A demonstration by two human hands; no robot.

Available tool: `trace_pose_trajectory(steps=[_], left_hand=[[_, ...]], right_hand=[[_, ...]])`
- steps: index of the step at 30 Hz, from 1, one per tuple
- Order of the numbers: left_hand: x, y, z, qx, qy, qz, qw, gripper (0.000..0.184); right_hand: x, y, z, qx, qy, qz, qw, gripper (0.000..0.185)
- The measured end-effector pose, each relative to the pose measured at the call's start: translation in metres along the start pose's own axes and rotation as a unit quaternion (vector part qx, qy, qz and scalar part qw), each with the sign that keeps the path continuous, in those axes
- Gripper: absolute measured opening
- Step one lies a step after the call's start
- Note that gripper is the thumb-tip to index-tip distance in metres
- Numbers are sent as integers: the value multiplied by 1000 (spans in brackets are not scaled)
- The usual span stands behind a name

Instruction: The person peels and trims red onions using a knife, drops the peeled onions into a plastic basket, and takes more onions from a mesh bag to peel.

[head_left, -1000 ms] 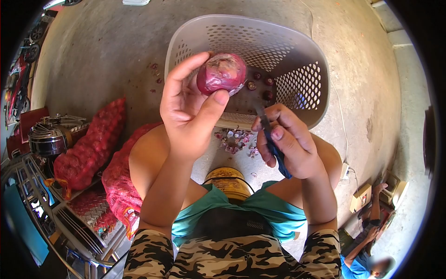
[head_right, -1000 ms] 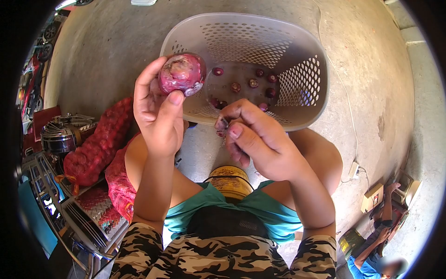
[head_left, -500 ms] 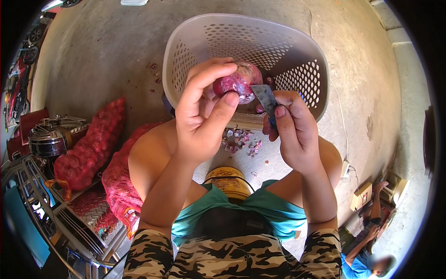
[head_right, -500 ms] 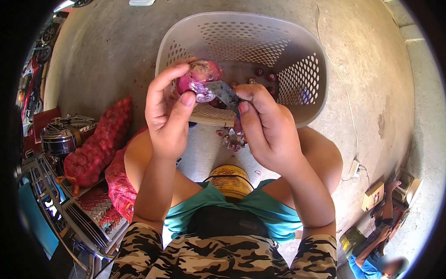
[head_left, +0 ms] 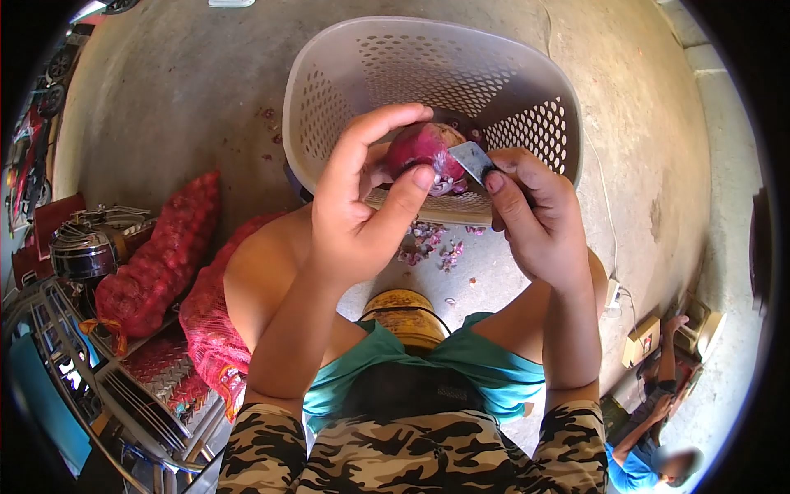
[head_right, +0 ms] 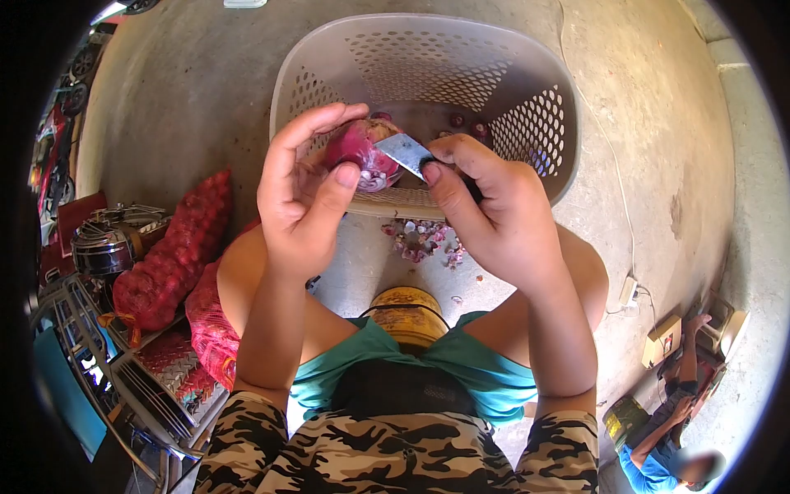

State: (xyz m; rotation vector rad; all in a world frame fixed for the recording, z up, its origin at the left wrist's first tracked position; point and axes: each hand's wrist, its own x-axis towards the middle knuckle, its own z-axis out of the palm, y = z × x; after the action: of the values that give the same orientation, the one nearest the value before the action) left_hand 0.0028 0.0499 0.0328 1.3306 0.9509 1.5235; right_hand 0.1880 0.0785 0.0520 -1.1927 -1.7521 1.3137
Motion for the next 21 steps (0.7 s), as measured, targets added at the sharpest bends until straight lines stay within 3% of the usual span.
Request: trace_pose_trajectory(steps=[2,5,15,21], left_hand=[[1,-1,-1,1,-3,-3,1000,43],[1,-1,-2,-6,-9,-14,1000,43],[2,0,-8,-8,-68,-24,997,41],[3,7,-14,-11,-107,-104,989,39]], right_hand=[[0,5,0,19,4,-28,999,10],[0,0,-6,21,-33,25,999,9],[2,3,-9,55,-77,-16,995,8],[3,5,-15,35,-126,-7,991,10]])
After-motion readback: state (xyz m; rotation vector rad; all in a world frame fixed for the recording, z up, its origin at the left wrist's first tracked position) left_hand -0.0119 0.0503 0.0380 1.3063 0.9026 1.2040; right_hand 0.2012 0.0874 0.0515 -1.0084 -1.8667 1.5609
